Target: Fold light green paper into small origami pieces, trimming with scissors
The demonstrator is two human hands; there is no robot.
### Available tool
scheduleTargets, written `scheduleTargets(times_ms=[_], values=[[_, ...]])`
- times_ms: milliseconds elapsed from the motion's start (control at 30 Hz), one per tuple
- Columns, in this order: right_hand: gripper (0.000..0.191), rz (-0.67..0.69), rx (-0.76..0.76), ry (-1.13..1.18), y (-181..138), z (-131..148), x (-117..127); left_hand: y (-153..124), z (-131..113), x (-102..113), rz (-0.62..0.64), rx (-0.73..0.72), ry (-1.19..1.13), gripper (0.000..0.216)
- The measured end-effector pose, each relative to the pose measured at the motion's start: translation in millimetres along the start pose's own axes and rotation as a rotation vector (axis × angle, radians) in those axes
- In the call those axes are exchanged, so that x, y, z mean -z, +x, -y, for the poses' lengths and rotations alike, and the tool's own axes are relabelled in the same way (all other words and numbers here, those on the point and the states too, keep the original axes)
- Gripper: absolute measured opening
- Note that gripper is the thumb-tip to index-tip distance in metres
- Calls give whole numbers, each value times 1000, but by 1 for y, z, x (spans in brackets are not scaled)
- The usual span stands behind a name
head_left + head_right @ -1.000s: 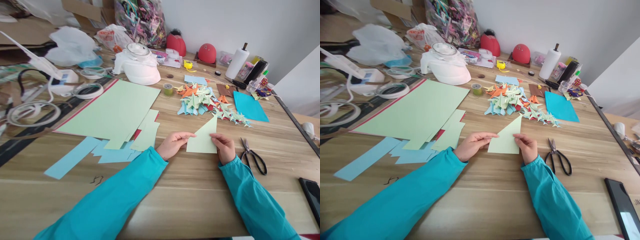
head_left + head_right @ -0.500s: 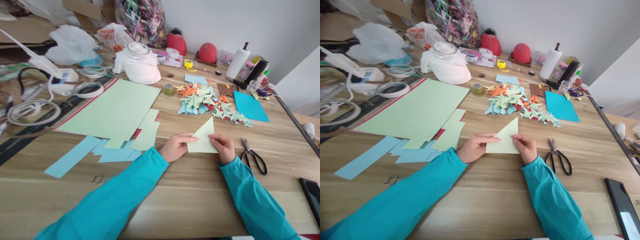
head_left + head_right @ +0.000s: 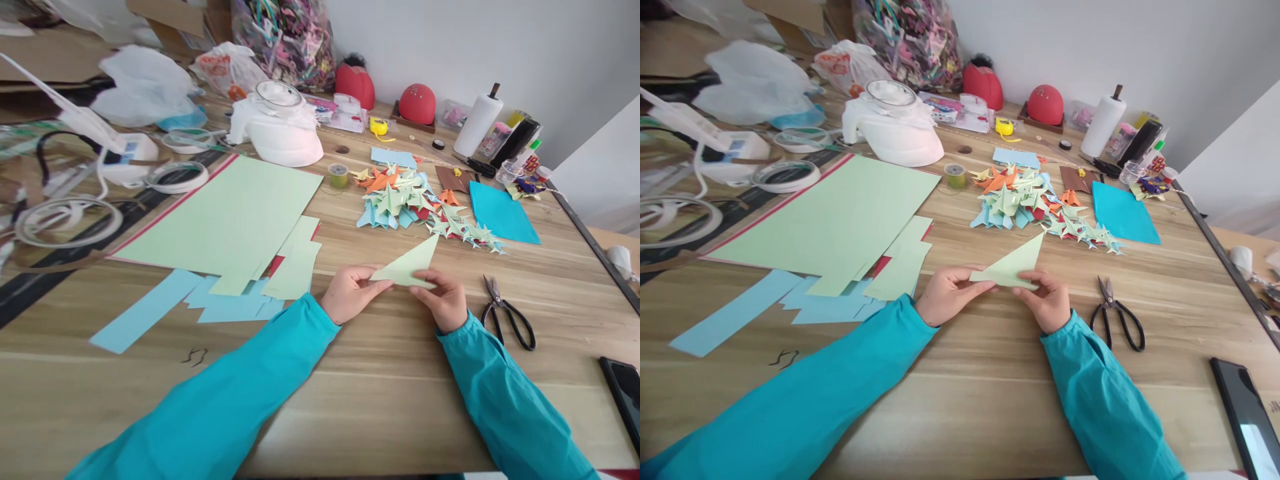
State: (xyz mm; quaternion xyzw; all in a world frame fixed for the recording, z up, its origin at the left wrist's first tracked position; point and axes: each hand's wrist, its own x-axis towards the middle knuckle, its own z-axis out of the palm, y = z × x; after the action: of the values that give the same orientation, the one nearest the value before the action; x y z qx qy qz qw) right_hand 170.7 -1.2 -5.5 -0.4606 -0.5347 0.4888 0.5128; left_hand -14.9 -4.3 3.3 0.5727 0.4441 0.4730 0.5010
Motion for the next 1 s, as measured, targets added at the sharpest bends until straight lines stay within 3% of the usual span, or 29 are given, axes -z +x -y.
scheduleTargets(times_ms=[100, 233, 467, 533, 700, 1000], values=[[16, -41, 46, -51, 0, 2, -1, -1, 3, -2, -19, 16, 8, 21], [21, -68, 24, -68, -1, 0, -1, -1, 4, -7, -56, 105, -51, 29], [64, -109, -3, 174, -1, -4, -7, 1, 1, -10, -117, 198, -254, 41], [58, -64, -16, 155, 0, -5, -6, 1, 2, -9, -83, 192, -224, 39], [23, 0, -52, 9, -1, -8, -2, -1, 2, -9, 19, 171, -128, 23], [20, 43, -114, 33, -4, -7, -1, -3, -1, -9, 28, 237, -196, 31]])
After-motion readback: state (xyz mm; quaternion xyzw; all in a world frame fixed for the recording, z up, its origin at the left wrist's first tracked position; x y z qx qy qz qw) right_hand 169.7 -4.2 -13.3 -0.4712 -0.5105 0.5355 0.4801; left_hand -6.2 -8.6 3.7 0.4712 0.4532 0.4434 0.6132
